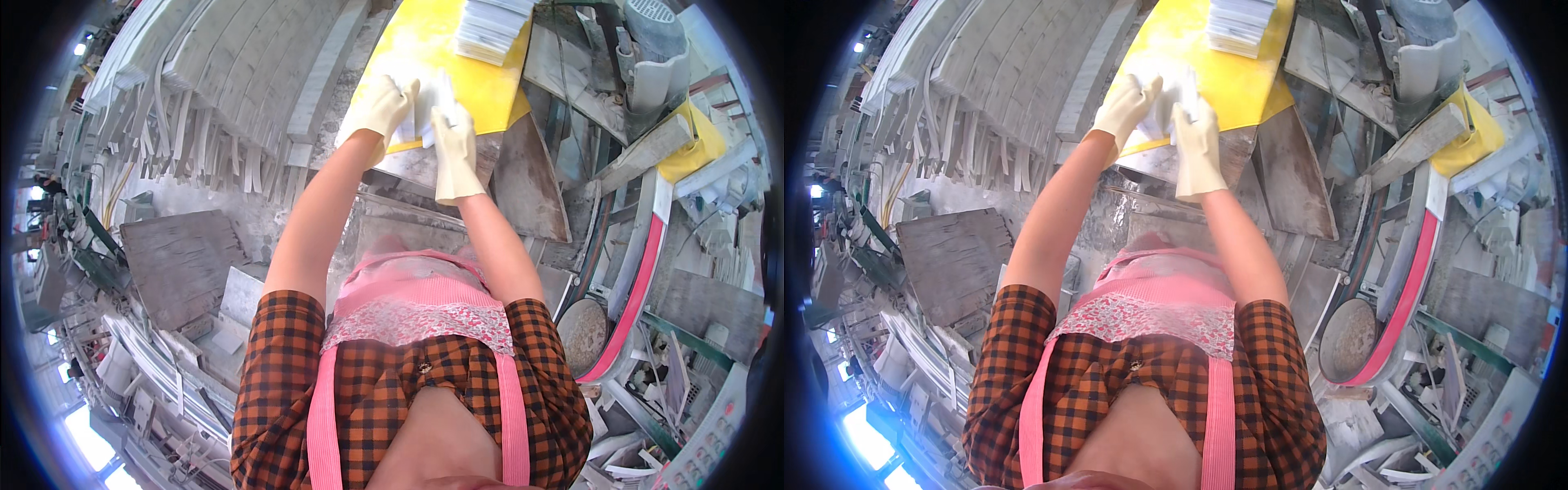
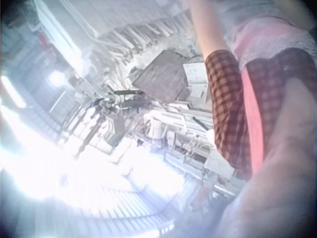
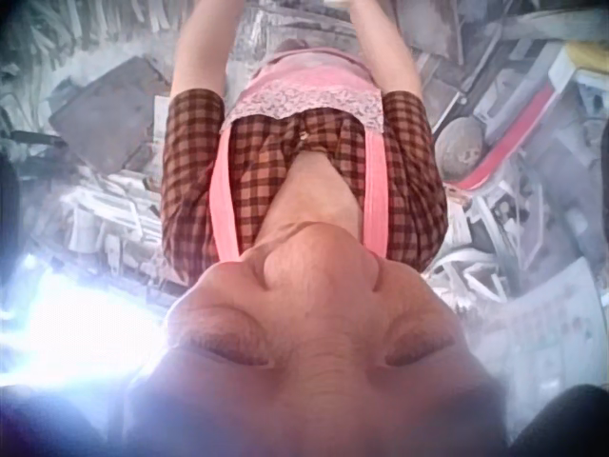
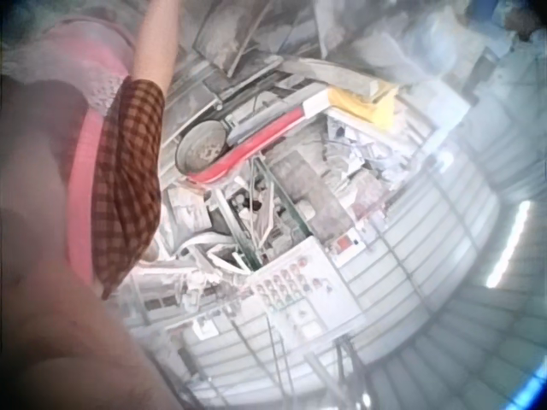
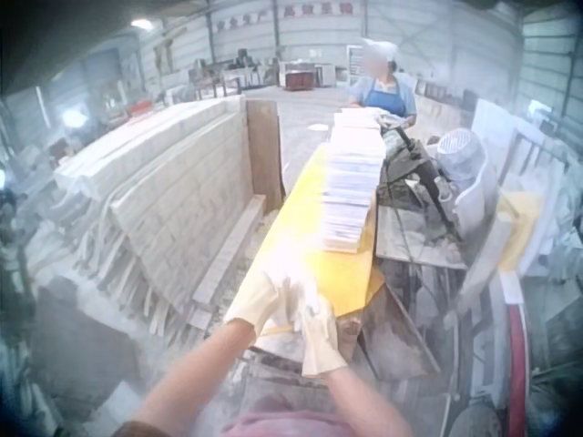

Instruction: The person repeatedly picks up white rectangular tiles from a yellow tray, wipes them with gloved hands, and stacks them on a nearby rack. The worker handles tiles one at a time, occasionally adjusting their position before placing them in the stack.

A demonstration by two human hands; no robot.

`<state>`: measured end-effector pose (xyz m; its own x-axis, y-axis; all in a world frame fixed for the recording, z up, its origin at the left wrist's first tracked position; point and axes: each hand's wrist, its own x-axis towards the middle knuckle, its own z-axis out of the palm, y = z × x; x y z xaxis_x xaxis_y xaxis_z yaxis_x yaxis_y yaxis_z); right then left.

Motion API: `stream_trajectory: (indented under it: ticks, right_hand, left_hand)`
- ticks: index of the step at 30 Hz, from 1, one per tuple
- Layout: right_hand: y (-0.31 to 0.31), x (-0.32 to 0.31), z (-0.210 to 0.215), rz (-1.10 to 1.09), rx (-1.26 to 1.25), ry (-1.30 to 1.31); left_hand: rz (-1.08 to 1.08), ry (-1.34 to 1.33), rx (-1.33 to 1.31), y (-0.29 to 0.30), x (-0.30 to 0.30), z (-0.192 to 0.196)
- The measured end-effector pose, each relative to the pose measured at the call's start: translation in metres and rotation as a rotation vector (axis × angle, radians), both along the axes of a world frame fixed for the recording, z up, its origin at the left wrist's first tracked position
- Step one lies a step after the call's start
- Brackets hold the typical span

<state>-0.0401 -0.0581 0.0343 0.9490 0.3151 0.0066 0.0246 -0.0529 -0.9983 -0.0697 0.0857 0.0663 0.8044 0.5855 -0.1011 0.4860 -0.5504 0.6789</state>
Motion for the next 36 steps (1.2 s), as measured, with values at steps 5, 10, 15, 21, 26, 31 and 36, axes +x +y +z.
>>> stream_trajectory:
  ticks: [5, 10, 15, 21, 26, 31, 36]
  right_hand:
    - [0.024, -0.003, -0.013, 0.198, 0.117, -0.119]
    - [0.014, -0.006, -0.016, 0.392, 0.070, 0.010]
    - [0.011, -0.002, -0.027, 0.385, -0.048, -0.018]
    - [-0.066, -0.001, -0.040, 0.256, 0.247, 0.111]
    - [-0.132, 0.026, -0.025, 0.206, 0.242, 0.065]
    - [-0.124, 0.045, -0.008, 0.292, 0.267, 0.075]
    - [-0.088, 0.064, 0.005, 0.587, 0.090, -0.359]
  left_hand:
    - [-0.108, 0.013, -0.073, 0.009, 0.001, 0.011]
    - [-0.216, 0.025, -0.109, -0.005, -0.005, 0.040]
    - [0.136, 0.083, -0.294, -0.047, -0.010, 0.082]
    - [0.058, 0.022, -0.335, -0.034, -0.012, 0.070]
    - [-0.096, 0.126, -0.058, -0.035, 0.002, 0.041]
    - [-0.374, 0.269, 0.143, -0.056, 0.008, 0.038]
    - [-0.375, 0.188, 0.298, -0.060, 0.000, 0.033]
